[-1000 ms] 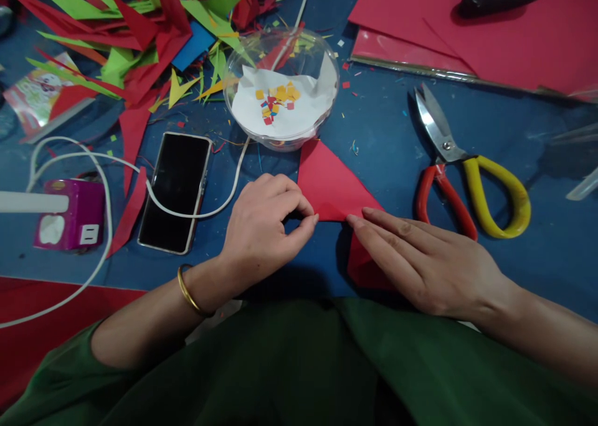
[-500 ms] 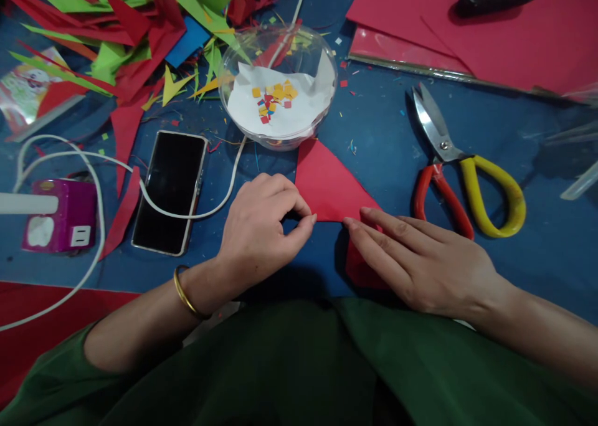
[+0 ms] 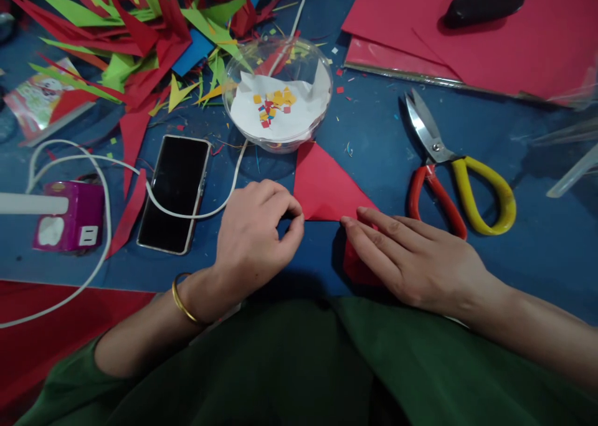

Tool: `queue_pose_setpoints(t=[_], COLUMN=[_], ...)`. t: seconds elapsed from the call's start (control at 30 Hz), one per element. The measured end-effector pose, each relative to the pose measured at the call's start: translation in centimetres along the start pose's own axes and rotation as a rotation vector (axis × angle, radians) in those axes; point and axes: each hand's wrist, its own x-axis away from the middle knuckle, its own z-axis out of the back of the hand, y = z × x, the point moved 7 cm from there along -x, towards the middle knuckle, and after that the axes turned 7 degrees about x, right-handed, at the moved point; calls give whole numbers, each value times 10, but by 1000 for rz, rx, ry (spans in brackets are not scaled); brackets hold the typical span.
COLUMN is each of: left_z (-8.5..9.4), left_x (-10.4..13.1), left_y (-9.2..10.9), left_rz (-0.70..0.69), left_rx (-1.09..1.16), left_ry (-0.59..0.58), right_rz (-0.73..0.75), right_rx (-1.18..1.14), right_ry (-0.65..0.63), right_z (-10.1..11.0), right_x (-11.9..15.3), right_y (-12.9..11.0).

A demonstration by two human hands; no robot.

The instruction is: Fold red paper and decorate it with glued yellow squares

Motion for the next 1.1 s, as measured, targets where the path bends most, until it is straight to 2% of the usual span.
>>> queue_pose_setpoints(t=[0.13, 0.2, 0.23, 0.33, 0.4, 0.6, 1.1], left_z=[20, 25, 24, 8, -2, -22, -26], left_x=[15, 24, 27, 34, 35, 36, 40], left_y=[-3, 7, 16, 43, 51, 47, 47], left_rz=[60, -4, -90, -363, -440, -494, -486], left_rx=[-114, -154, -164, -200, -248, -353, -410], left_ry=[150, 209, 197, 46, -39, -211, -216], right_rz=[-9, -6, -1, 8, 8, 8, -21], right_rx=[0, -7, -9, -5, 0, 15, -62], right_ry=[3, 5, 7, 13, 16, 19, 55], right_z=[0, -1, -1, -1, -1, -2, 2], right_x=[1, 1, 1, 2, 2, 3, 3], right_y=[0, -1, -1, -2, -3, -4, 1])
